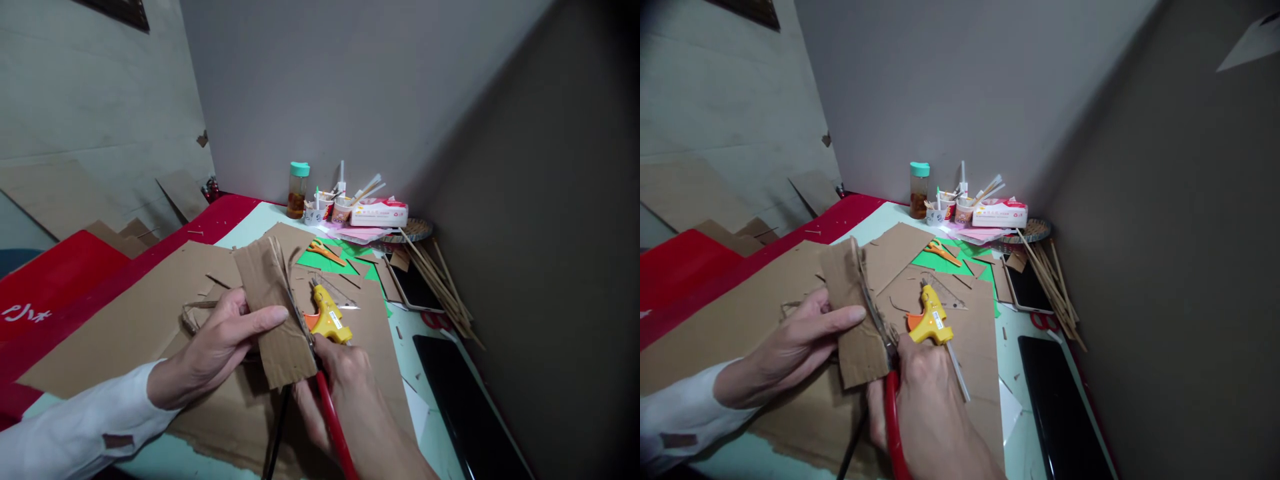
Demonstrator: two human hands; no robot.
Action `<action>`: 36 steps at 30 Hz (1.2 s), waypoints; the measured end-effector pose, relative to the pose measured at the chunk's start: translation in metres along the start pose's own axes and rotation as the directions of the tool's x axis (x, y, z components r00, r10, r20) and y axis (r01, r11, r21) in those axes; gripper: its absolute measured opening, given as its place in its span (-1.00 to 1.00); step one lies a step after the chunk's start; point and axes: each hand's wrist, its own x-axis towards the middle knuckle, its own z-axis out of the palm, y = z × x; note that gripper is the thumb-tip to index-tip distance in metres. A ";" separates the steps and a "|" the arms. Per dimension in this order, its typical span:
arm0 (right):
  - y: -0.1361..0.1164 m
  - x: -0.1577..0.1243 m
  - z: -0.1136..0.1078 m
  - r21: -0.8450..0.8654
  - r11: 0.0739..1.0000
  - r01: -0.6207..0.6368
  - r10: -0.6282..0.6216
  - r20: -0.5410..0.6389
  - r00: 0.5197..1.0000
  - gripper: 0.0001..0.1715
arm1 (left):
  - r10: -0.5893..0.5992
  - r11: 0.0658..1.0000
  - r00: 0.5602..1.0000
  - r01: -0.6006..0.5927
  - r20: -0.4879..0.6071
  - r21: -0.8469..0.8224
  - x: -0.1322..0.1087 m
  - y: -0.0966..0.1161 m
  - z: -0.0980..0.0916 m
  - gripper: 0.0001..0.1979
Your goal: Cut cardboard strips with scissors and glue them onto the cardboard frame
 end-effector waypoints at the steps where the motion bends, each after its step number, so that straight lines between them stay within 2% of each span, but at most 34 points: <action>1: 0.000 0.000 0.000 0.004 1.000 0.004 -0.004 0.000 1.000 -0.89 | 0.000 1.000 1.000 0.000 0.003 -0.005 0.000 0.000 0.000 -0.78; 8: 0.005 0.001 0.005 0.024 0.999 -0.039 0.040 -0.019 0.999 -0.82 | -0.006 1.000 0.999 0.006 -0.051 -0.015 0.004 0.000 0.000 -0.68; 14: 0.007 0.003 -0.005 0.028 0.996 -0.083 0.085 -0.051 0.995 -0.83 | -0.012 0.996 1.000 0.010 -0.022 -0.089 0.004 0.000 -0.002 -0.69; 17: 0.006 0.004 -0.015 0.010 0.995 -0.104 0.104 -0.002 0.995 -0.78 | -0.020 0.993 1.000 0.019 -0.011 -0.121 0.005 0.001 -0.003 -0.70; 21: 0.004 0.009 -0.025 0.025 0.987 -0.156 0.154 0.079 0.985 -0.65 | 0.063 0.983 0.998 -0.067 -0.030 -0.173 0.007 0.009 -0.003 -0.79; 23: 0.003 0.010 -0.028 0.112 0.972 -0.206 0.195 0.107 0.975 -0.57 | 0.088 0.979 0.996 -0.089 -0.014 -0.182 0.007 0.013 -0.004 -0.81; 25: 0.003 0.010 -0.029 0.292 0.911 -0.290 0.253 0.159 0.954 -0.53 | 0.085 0.979 0.996 -0.081 0.010 -0.185 0.006 0.015 -0.005 -0.79; 28: 0.001 0.005 -0.025 0.587 0.705 -0.398 0.289 0.274 0.917 -0.52 | 0.078 0.981 0.996 -0.069 0.046 -0.179 0.004 0.015 -0.007 -0.78; 31: -0.003 -0.001 -0.018 0.714 0.554 -0.427 0.243 0.352 0.904 -0.54 | 0.083 0.987 0.993 -0.070 0.088 -0.148 0.002 0.013 -0.007 -0.82; 33: -0.006 -0.003 -0.014 0.712 0.553 -0.432 0.236 0.363 0.902 -0.55 | 0.060 0.992 0.989 -0.043 0.136 -0.123 0.001 0.011 -0.006 -0.84; 36: -0.010 -0.004 -0.010 0.655 0.660 -0.369 0.244 0.278 0.929 -0.55 | 0.039 0.997 0.978 -0.024 0.206 -0.075 0.001 0.010 -0.006 -0.88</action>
